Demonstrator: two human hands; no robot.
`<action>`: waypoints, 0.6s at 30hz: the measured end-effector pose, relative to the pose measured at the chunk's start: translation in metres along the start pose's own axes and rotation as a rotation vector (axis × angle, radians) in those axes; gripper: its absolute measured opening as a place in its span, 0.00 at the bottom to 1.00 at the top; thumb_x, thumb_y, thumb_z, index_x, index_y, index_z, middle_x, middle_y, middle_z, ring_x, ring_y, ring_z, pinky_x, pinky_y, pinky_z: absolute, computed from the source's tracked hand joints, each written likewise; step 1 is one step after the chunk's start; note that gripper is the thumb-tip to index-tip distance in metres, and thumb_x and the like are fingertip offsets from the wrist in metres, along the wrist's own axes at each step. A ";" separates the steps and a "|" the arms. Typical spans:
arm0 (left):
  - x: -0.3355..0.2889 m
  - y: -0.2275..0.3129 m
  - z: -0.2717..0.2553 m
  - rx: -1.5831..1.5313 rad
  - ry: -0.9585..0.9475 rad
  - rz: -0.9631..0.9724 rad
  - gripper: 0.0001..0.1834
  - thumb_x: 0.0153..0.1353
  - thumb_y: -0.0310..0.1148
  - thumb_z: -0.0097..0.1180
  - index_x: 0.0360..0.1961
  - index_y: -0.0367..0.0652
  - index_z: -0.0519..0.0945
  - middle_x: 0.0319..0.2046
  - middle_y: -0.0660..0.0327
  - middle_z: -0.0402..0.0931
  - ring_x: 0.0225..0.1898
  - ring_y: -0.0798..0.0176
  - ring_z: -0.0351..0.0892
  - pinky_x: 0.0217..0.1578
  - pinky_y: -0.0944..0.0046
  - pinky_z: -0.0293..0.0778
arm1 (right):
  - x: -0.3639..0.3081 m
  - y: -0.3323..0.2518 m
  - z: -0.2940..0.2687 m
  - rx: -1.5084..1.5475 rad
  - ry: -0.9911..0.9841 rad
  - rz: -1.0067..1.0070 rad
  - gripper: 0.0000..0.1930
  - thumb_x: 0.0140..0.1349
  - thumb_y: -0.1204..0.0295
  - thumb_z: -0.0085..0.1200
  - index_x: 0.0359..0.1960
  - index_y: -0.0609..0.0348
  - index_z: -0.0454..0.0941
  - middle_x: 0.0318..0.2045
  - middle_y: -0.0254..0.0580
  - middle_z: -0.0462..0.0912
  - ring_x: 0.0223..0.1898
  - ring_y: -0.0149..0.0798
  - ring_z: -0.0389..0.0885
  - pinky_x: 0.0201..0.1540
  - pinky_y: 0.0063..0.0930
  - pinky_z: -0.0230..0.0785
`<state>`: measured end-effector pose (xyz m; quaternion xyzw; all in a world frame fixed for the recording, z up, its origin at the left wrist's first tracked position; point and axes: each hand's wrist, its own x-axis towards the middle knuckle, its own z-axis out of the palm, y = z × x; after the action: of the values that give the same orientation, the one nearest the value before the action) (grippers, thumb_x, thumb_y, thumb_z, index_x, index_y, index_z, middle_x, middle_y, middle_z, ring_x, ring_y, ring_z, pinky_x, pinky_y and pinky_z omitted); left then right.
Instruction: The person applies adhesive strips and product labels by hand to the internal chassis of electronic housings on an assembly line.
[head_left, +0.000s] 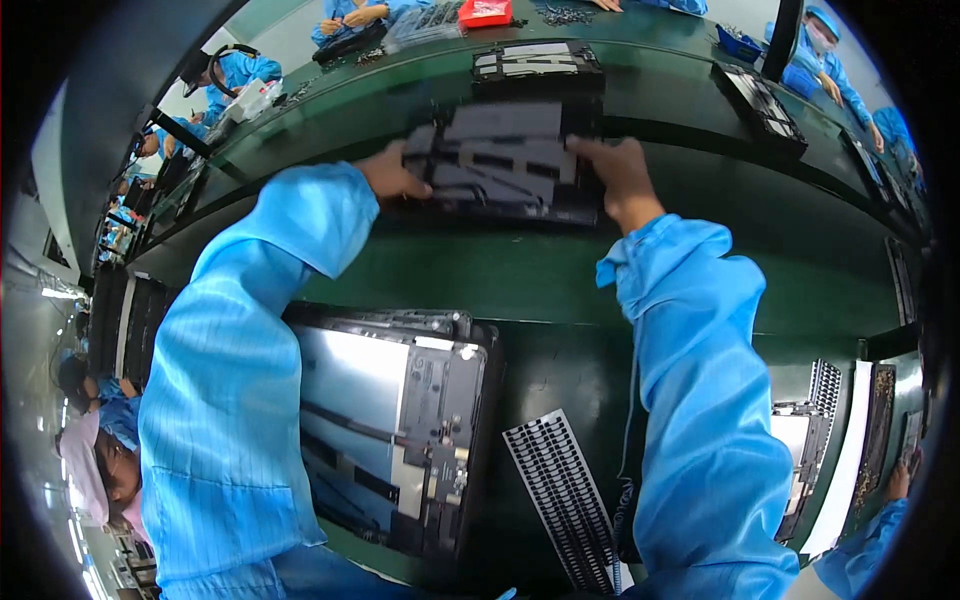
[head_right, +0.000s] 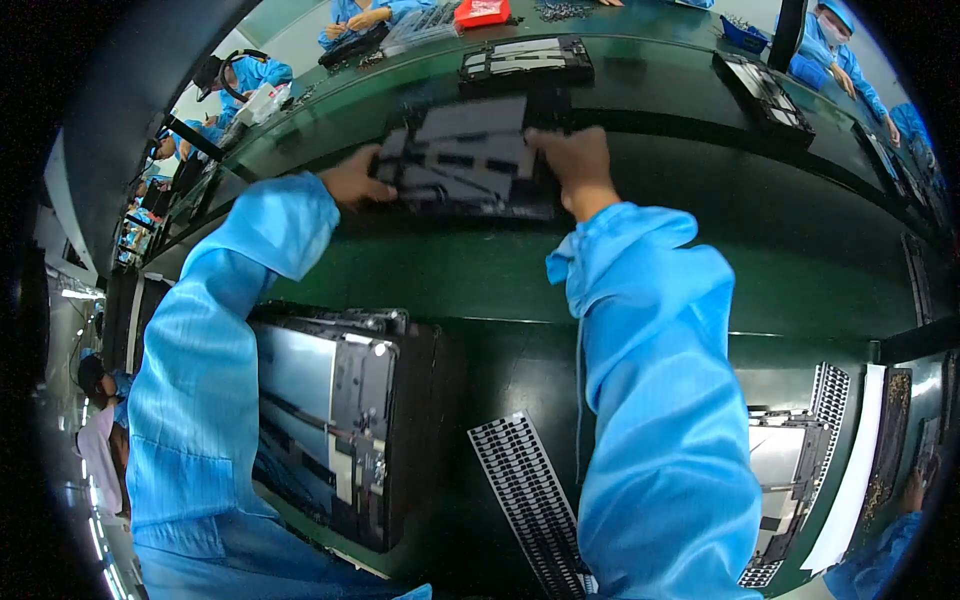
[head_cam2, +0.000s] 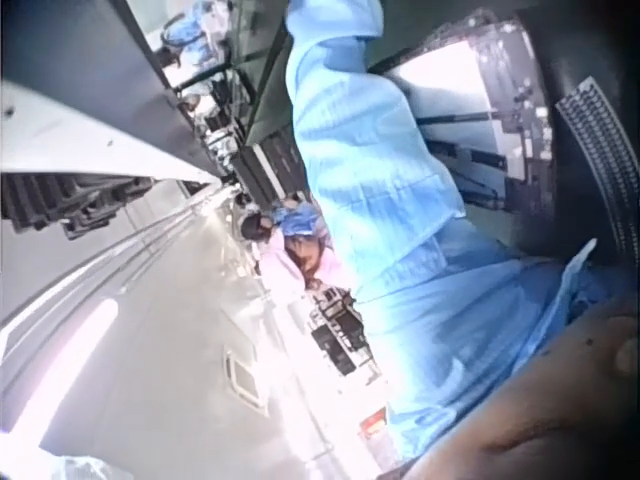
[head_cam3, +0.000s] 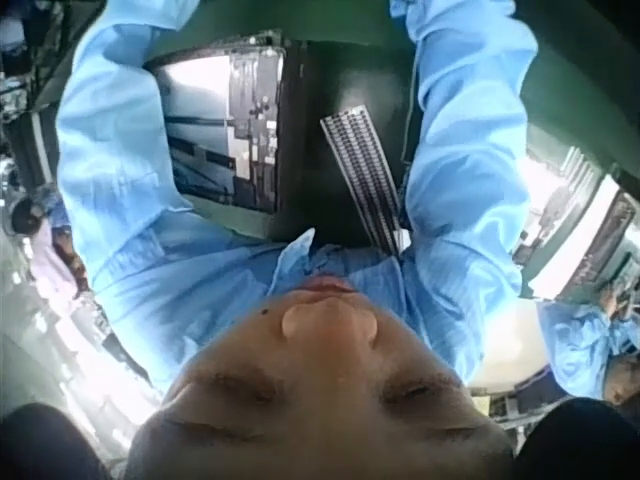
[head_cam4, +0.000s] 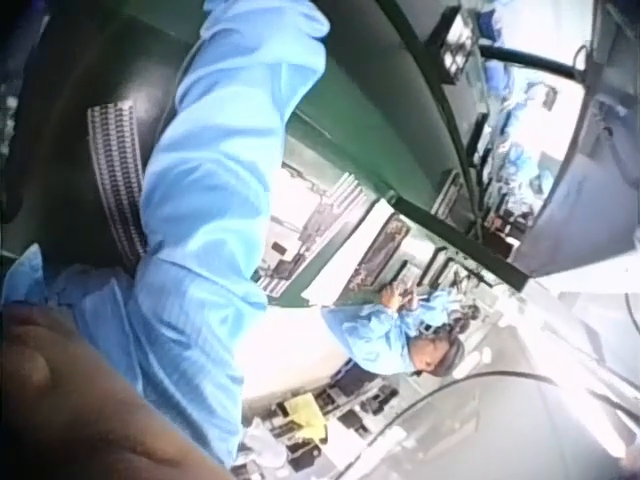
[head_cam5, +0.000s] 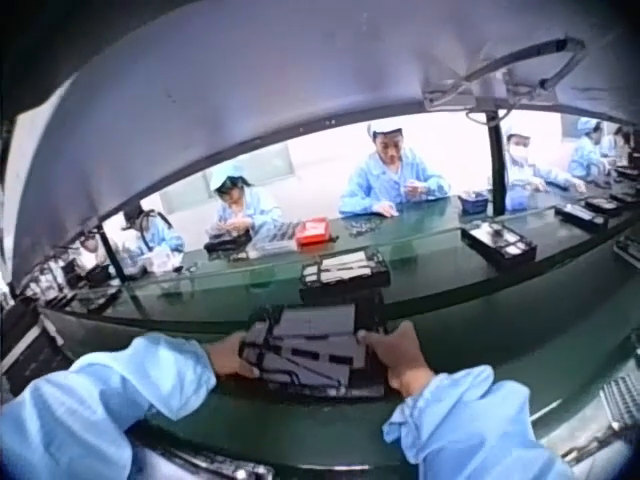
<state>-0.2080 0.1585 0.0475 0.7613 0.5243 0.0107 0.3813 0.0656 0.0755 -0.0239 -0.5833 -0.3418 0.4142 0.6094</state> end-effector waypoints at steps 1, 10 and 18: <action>-0.006 -0.001 -0.024 -0.022 0.028 0.021 0.49 0.42 0.35 0.65 0.62 0.43 0.47 0.53 0.50 0.62 0.53 0.53 0.62 0.50 0.52 0.61 | -0.020 -0.040 0.005 0.223 -0.133 -0.022 0.19 0.42 0.70 0.63 0.33 0.70 0.73 0.31 0.50 0.78 0.30 0.41 0.78 0.36 0.36 0.72; -0.232 0.082 -0.005 -0.004 0.737 0.639 0.32 0.52 0.39 0.55 0.57 0.40 0.61 0.55 0.51 0.61 0.59 0.53 0.57 0.57 0.57 0.54 | -0.084 -0.173 -0.089 0.447 -0.426 -0.047 0.11 0.50 0.72 0.57 0.34 0.63 0.75 0.30 0.42 0.80 0.28 0.37 0.80 0.34 0.28 0.76; -0.277 -0.065 0.120 -0.796 1.854 0.349 0.26 0.53 0.27 0.52 0.53 0.33 0.62 0.52 0.52 0.62 0.53 0.59 0.61 0.54 0.62 0.56 | -0.228 -0.122 -0.266 -0.710 -0.226 -0.842 0.23 0.59 0.78 0.44 0.58 0.64 0.57 0.56 0.51 0.62 0.57 0.41 0.61 0.60 0.30 0.48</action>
<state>-0.3336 -0.1233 0.0303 0.3374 0.4534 0.8238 0.0441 0.2211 -0.2416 0.0898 -0.5180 -0.7266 0.0548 0.4480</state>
